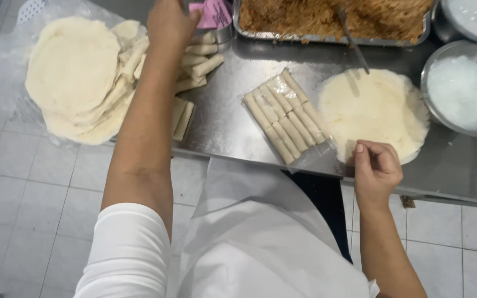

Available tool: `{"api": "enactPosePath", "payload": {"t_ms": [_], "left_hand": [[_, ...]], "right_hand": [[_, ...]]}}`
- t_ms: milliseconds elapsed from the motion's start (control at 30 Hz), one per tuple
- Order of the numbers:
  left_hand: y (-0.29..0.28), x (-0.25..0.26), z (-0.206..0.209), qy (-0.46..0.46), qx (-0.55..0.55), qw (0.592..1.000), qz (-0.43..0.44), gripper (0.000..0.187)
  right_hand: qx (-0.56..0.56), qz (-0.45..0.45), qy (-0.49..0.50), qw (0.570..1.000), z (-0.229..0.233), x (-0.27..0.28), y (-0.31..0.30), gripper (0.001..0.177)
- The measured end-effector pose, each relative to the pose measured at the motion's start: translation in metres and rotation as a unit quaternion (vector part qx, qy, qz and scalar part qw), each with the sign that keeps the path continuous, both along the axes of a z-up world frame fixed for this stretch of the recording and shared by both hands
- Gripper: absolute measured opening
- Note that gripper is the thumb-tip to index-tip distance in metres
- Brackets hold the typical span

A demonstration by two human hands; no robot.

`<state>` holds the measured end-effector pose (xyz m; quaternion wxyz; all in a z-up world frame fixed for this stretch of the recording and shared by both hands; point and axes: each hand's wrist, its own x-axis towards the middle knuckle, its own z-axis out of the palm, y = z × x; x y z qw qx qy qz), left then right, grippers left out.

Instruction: The person packages pre-rolled food items by hand into plastic sleeves, adds a pink label to each bag, and stacks them on a metal prep table.

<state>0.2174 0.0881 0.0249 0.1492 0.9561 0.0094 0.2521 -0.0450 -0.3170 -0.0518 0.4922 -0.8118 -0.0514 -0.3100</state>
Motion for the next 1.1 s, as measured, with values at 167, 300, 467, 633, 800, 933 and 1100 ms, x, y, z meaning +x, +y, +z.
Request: {"api": "enactPosePath", "payload": {"t_ms": [167,300,467,633,800,933,1100], "left_hand": [[0.014,0.016,-0.008,0.149,-0.105,0.981,0.060,0.017],[0.018,0.007,-0.010,0.150,-0.032,0.987,0.051,0.012],[0.017,0.001,-0.011,0.079,-0.016,0.997,0.001,0.014],[0.022,-0.005,-0.008,0.065,-0.063,0.996,0.007,0.020],[0.015,-0.042,0.005,-0.021,-0.095,0.993,-0.070,0.012],[-0.018,-0.106,0.027,-0.283,0.090,0.920,-0.256,0.026],[-0.063,-0.194,0.027,-0.341,0.127,0.858,-0.363,0.021]], "right_hand": [[0.025,0.000,0.029,0.999,0.002,0.001,-0.001,0.002],[0.013,0.012,0.021,1.000,0.002,-0.002,0.001,0.002],[-0.003,0.008,0.008,1.000,0.004,-0.002,0.002,0.004],[-0.005,0.003,0.018,1.000,0.004,-0.004,0.002,0.005],[0.039,0.002,0.039,0.998,0.007,-0.004,0.005,0.005],[0.176,-0.012,0.082,0.981,0.018,-0.011,0.013,0.009],[0.175,0.129,0.113,0.969,0.042,-0.035,0.054,0.015]]}}
